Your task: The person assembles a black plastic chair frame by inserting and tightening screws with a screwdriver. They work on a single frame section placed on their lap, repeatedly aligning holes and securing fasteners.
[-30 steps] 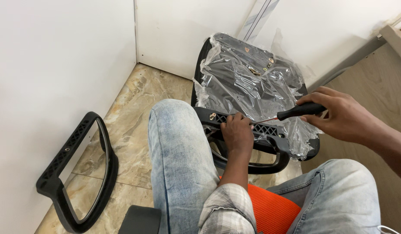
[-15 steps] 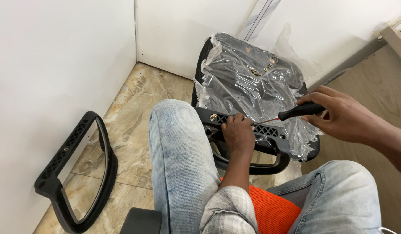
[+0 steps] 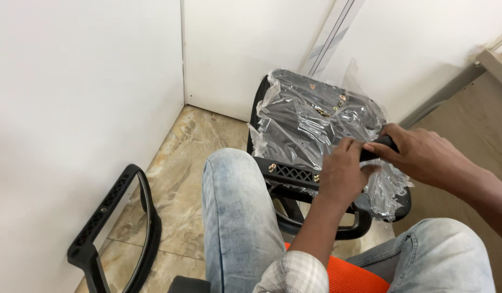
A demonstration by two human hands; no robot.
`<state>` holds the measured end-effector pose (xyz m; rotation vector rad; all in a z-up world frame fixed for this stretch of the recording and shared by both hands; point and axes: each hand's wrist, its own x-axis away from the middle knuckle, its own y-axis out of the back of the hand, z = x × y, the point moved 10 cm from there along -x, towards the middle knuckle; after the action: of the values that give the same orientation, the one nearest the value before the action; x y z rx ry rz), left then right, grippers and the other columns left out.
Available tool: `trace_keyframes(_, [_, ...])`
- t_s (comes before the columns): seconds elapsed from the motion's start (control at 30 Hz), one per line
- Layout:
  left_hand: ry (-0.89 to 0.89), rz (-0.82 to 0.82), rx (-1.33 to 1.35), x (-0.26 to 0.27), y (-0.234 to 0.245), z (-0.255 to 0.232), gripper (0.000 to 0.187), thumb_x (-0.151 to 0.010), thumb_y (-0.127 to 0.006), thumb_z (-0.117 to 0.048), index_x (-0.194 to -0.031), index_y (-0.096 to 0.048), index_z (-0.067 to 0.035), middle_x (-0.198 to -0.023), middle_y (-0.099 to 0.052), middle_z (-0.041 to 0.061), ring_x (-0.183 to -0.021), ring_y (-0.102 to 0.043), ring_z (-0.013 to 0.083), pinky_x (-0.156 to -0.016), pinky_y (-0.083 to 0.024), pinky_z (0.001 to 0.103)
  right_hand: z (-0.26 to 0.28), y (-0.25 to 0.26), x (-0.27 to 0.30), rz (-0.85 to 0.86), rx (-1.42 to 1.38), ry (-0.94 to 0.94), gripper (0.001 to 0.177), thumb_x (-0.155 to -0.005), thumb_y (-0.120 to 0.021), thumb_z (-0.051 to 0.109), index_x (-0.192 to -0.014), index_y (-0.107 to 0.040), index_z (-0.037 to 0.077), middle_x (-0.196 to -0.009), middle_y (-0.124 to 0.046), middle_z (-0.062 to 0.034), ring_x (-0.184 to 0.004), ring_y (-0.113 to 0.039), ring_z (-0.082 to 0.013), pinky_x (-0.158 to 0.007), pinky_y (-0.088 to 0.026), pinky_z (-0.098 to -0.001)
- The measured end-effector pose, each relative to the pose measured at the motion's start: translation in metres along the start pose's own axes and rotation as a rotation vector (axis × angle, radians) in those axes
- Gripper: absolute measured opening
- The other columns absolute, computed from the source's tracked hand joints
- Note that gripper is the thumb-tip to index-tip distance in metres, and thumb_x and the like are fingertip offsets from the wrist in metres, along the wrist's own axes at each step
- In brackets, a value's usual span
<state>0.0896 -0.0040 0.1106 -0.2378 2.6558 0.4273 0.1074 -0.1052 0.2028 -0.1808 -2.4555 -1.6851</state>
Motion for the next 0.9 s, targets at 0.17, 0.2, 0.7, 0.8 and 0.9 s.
trace_keyframes(0.17, [-0.030,0.027,0.167,-0.012,0.013,0.006,0.030,-0.088,-0.078,-0.025,-0.112,-0.075,-0.008,-0.113,-0.066,0.012,-0.104,-0.069,0.0324,-0.089,-0.055,0.043,0.026,0.030,0.030,-0.403,-0.359,0.716,0.042,-0.097,-0.057,0.032,-0.131,-0.061,0.008,-0.128,-0.064,-0.0149,-0.092,-0.074,-0.0265,-0.070,-0.061,-0.0382])
trace_keyframes(0.2, [-0.068,0.045,0.119,-0.014,0.013,0.004,0.029,-0.087,-0.078,-0.023,-0.112,-0.075,-0.007,-0.114,-0.067,0.011,-0.105,-0.069,0.0328,-0.090,-0.054,0.044,0.029,0.035,0.043,-0.470,-0.384,0.861,0.034,-0.100,-0.057,0.027,-0.128,-0.064,0.009,-0.133,-0.064,-0.0123,-0.094,-0.074,-0.0249,-0.072,-0.062,-0.0349])
trace_keyframes(0.7, [-0.007,0.152,0.212,-0.014,0.025,-0.027,0.043,-0.086,-0.074,-0.008,-0.125,-0.059,0.000,-0.118,-0.064,0.019,-0.112,-0.064,0.0389,-0.092,-0.052,0.047,0.032,0.034,0.044,-0.365,-0.586,0.630,0.047,-0.082,-0.058,0.001,-0.126,-0.071,0.013,-0.129,-0.064,-0.0041,-0.100,-0.074,-0.0212,-0.080,-0.065,-0.0355])
trace_keyframes(0.8, [0.035,0.127,0.180,-0.009,0.031,-0.031,0.050,-0.080,-0.079,-0.009,-0.123,-0.056,0.001,-0.122,-0.058,0.022,-0.111,-0.062,0.0399,-0.089,-0.052,0.047,0.036,0.034,0.043,-0.296,-0.629,0.550,0.046,-0.083,-0.068,0.009,-0.129,-0.070,0.017,-0.116,-0.066,-0.0027,-0.098,-0.076,-0.0178,-0.083,-0.065,-0.0346])
trace_keyframes(0.9, [0.074,0.049,0.123,-0.005,0.040,-0.032,0.044,-0.085,-0.077,-0.009,-0.124,-0.058,-0.002,-0.122,-0.062,0.021,-0.111,-0.064,0.0385,-0.091,-0.052,0.047,0.028,0.011,0.027,-0.101,-0.335,0.249,0.040,-0.098,-0.069,0.024,-0.138,-0.066,0.023,-0.116,-0.067,-0.0030,-0.102,-0.075,-0.0177,-0.093,-0.061,-0.0345])
